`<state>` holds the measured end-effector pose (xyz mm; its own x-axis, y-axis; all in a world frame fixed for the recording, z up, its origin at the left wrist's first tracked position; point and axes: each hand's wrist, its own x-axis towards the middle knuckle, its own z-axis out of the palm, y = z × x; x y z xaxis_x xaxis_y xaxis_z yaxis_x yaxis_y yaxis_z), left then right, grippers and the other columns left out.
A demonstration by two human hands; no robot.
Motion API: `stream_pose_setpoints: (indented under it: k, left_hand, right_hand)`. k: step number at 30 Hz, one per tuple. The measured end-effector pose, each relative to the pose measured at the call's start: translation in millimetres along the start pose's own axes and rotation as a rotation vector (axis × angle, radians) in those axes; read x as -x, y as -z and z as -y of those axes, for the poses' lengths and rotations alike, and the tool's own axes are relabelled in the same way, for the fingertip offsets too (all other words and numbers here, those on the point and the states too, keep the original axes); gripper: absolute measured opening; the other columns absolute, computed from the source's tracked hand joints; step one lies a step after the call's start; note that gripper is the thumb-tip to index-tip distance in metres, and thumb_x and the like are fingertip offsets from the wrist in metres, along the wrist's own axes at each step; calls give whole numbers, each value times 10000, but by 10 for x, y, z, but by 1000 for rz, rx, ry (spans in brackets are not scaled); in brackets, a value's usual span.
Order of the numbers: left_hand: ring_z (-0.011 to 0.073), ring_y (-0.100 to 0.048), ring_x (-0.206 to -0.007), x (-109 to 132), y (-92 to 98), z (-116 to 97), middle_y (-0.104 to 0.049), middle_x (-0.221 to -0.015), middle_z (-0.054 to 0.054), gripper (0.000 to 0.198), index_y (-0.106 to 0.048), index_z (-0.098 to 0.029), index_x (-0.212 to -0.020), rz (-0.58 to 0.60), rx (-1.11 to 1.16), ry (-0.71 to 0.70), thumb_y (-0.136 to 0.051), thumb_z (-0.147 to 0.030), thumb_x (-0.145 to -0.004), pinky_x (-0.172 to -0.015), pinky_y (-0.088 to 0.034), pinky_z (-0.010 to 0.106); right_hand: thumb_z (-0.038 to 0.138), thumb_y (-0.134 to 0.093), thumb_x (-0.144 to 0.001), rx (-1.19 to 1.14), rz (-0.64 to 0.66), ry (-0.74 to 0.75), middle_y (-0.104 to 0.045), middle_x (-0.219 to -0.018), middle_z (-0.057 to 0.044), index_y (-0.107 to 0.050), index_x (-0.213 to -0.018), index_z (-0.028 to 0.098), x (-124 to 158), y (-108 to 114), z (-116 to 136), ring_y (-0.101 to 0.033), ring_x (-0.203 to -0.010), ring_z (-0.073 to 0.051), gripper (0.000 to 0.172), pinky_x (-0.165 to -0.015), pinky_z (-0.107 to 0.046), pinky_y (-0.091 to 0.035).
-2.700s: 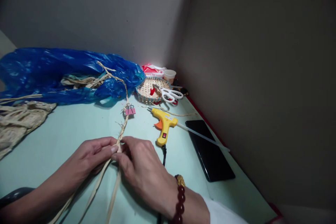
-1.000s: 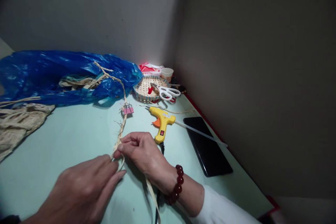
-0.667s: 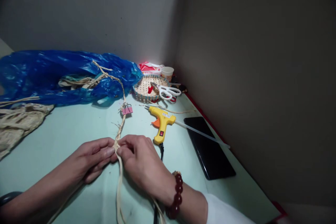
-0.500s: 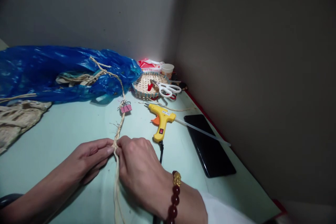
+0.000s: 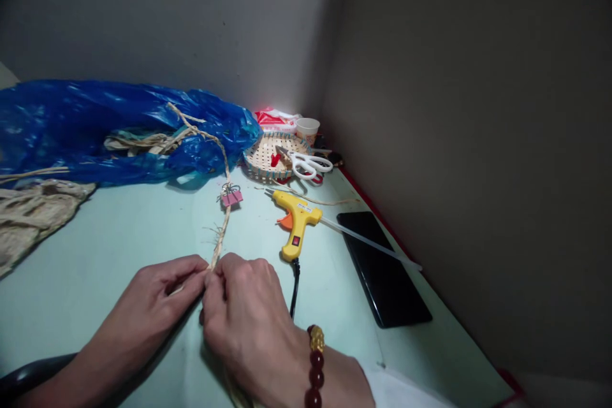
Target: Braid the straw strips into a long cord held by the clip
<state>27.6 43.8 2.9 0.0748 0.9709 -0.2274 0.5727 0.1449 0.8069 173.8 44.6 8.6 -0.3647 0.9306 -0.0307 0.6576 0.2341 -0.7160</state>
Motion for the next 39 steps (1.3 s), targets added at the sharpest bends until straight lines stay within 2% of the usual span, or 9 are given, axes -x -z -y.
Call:
stream_pose_setpoints:
  k: [5, 7, 12, 15, 21, 26, 28, 32, 39]
  left_hand:
    - [133, -394, -541, -7, 23, 43, -406, -523, -61, 296, -464, -210, -587, 69, 162, 9, -468, -406, -809, -542, -304, 261]
    - [128, -383, -526, 3, 27, 81, -392, -504, -68, 310, -467, -208, -595, 90, 207, -3, -467, -406, -834, -545, -300, 266]
    - [119, -384, -561, 42, 25, 140, -416, -561, -58, 321, -528, -184, -654, 72, 330, -13, -483, -428, -858, -565, -319, 258]
    - [92, -306, -499, 38, 29, 162, -378, -529, -76, 323, -553, -172, -675, 72, 386, 17, -503, -435, -856, -492, -253, 237]
    - [76, -283, -503, -1, 35, 179, -383, -554, -75, 268, -560, -158, -658, 60, 466, 28, -581, -391, -791, -464, -202, 216]
    - [68, -220, -471, 0, 46, 212, -315, -525, -99, 260, -537, -175, -683, 77, 476, 32, -560, -397, -815, -435, -155, 214]
    - [71, -186, -454, 4, 54, 222, -267, -502, -113, 259, -517, -190, -699, 104, 500, 49, -542, -414, -827, -423, -131, 219]
    - [75, -196, -439, 12, 79, 198, -318, -490, -107, 288, -524, -191, -708, 173, 489, 51, -479, -432, -860, -425, -145, 227]
    - [133, -419, -569, 17, 103, 113, -474, -551, -37, 341, -456, -212, -558, 151, 234, -20, -477, -412, -834, -577, -312, 261]
  right_hand:
    - [92, -481, -825, 385, -19, 193, -606, -639, -35, -535, -826, 162, 53, -122, -7, -472, -516, -148, 88, -502, -295, -180]
    - [48, -521, -754, 494, -17, 274, -611, -671, -45, -532, -826, 159, 68, -142, -19, -513, -564, -172, 133, -502, -299, -172]
    - [94, -528, -796, 587, -99, 538, -629, -780, -74, -565, -960, 104, 106, -138, -47, -541, -649, -214, 169, -492, -314, -228]
    - [92, -542, -794, 558, -134, 573, -625, -784, -53, -573, -991, 106, 106, -132, -74, -525, -663, -211, 200, -516, -330, -277]
    - [197, -522, -872, 327, -59, 442, -603, -757, -15, -585, -911, 193, 60, -64, -75, -504, -674, -166, 74, -579, -301, -321]
    - [357, -552, -893, 32, -132, 181, -614, -854, -27, -583, -879, 183, 7, 76, -25, -545, -830, -168, 177, -732, -283, -380]
    - [381, -552, -897, -100, -69, 113, -620, -907, -34, -577, -951, 180, -30, 102, -25, -553, -865, -168, 210, -759, -276, -391]
    - [355, -395, -978, -399, 235, 74, -573, -692, 19, -560, -834, 177, -119, 90, -62, -515, -620, -99, 282, -606, -214, -378]
    - [268, -501, -904, -408, 191, 47, -544, -626, 26, -630, -714, 145, -240, 55, -164, -421, -576, -79, 260, -547, -202, -312]
